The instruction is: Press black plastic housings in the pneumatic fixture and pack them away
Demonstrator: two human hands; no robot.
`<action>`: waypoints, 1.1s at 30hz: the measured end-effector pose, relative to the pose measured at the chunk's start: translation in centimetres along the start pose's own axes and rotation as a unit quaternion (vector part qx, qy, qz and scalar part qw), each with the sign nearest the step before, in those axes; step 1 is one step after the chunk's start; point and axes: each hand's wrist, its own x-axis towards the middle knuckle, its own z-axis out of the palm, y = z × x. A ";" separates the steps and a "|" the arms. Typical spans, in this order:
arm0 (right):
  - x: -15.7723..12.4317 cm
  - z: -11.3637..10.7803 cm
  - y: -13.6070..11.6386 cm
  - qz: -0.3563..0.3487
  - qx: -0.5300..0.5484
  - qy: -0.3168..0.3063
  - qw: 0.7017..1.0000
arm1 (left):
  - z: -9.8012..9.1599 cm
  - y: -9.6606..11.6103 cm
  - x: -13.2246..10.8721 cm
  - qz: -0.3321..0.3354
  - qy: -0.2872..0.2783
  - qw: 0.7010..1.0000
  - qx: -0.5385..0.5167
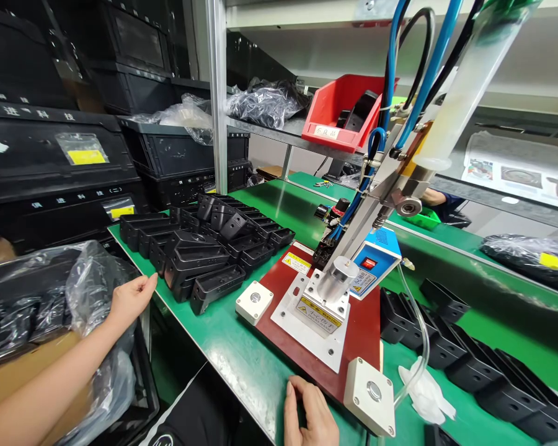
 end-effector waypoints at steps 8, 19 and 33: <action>-0.3 0.0 0.6 -0.001 -0.005 -0.013 1.000 | 0.0 0.1 0.0 -0.001 0.000 1.000 -0.004; -0.3 0.0 0.7 -0.006 -0.012 -0.021 1.000 | 0.1 -0.1 0.0 -0.002 -0.002 1.000 -0.002; -0.4 0.0 0.7 -0.017 -0.007 -0.039 0.999 | 0.3 -0.5 0.0 -0.005 0.002 1.000 0.008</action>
